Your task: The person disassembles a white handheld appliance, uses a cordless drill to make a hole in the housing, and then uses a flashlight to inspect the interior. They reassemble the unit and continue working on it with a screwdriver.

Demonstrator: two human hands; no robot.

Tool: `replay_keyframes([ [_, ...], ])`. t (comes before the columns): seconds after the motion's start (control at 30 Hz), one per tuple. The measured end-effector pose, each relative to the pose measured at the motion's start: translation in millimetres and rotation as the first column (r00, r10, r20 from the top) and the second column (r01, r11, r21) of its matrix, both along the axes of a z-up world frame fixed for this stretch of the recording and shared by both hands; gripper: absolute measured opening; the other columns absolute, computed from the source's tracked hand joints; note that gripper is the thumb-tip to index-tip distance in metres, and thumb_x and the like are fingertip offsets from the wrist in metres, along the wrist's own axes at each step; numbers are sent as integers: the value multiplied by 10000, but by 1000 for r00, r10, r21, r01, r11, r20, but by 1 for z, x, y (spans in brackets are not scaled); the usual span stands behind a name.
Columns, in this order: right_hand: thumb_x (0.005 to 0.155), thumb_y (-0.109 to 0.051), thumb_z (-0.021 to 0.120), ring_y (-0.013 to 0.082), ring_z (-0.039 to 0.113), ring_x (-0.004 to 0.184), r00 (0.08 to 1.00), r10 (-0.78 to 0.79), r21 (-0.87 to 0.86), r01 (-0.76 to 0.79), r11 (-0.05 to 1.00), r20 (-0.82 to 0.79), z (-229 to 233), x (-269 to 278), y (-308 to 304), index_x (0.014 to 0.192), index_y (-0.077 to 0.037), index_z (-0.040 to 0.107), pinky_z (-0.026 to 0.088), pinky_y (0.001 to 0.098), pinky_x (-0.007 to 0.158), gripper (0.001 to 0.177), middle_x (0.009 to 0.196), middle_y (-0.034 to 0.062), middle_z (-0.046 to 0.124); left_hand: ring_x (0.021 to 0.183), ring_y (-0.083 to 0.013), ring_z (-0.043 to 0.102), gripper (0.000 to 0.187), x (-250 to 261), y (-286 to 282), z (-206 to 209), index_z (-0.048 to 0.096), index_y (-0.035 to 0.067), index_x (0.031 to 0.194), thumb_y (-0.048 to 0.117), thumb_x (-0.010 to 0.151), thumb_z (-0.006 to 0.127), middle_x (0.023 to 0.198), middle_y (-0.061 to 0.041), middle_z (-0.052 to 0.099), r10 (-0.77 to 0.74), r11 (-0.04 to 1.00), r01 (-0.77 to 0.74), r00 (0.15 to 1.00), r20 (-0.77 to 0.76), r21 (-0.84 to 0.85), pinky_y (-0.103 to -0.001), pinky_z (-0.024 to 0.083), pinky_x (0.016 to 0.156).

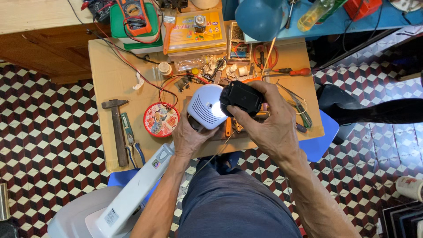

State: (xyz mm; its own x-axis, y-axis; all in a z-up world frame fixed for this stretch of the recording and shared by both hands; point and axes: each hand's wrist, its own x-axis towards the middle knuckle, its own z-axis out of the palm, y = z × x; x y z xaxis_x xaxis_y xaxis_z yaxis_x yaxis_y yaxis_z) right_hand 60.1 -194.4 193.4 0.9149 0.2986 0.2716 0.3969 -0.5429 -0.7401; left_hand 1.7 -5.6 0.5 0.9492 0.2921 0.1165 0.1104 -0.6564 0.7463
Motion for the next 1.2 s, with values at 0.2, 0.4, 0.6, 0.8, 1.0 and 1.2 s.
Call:
replay_keyframes([
  [0.2, 843, -166, 853, 201, 713, 1062, 999, 21, -42, -22, 999, -28, 4, -4, 11, 1255, -7, 608, 578, 324, 936, 506, 1152, 112, 706, 1075, -328, 717, 1195, -1, 2, 3, 332, 145, 1511, 537, 579, 968, 1215, -156, 697, -7, 996, 1, 998, -70, -94, -452, 591, 886],
  [0.4, 845, -98, 843, 193, 704, 1092, 994, 71, -34, -75, 997, -88, -1, -6, 24, 1274, 17, 582, 584, 314, 984, 516, 1162, 130, 680, 1322, -398, 533, 1397, -2, 14, 5, 187, 59, 1575, 501, 515, 983, 1472, -271, 498, -71, 977, 65, 997, -21, -202, -487, 442, 1077],
  [0.6, 851, -69, 827, 205, 691, 1129, 990, 85, -32, -89, 996, -113, -13, -4, 40, 1301, 32, 549, 586, 309, 991, 538, 1195, 142, 651, 1407, -400, 455, 1158, -15, 40, -30, 159, 11, 1591, 353, 706, 823, 1527, -299, 420, -149, 874, 36, 969, -197, -485, -439, 382, 1137],
  [0.8, 913, -21, 790, 198, 636, 1219, 990, 64, 178, -41, 983, -124, -41, 4, 63, 1358, 51, 509, 525, 328, 1118, 531, 1295, 133, 610, 1273, -330, 587, 503, 21, 52, -109, 584, 2, 1372, 330, 1003, 491, 1360, -238, 619, -137, 802, -72, 944, -299, -593, -385, 447, 1074],
  [1.0, 964, -40, 771, 202, 636, 1256, 995, -12, 186, 32, 982, -104, -54, 10, 71, 1393, 52, 477, 539, 338, 1155, 528, 1338, 135, 586, 740, -136, 660, 397, 43, 44, -133, 759, 14, 1013, 368, 977, 581, 847, -60, 735, -282, 565, -271, 824, -491, -779, -299, 545, 674],
  [1.2, 972, -36, 775, 198, 632, 1194, 992, -90, 160, 103, 982, -87, -60, 15, 65, 1389, 49, 490, 532, 343, 1156, 513, 1318, 142, 587, 694, -74, 615, 378, 40, 36, -152, 751, 29, 949, 384, 984, 622, 788, 13, 684, -294, 438, -336, 823, -486, -834, -236, 526, 618],
])
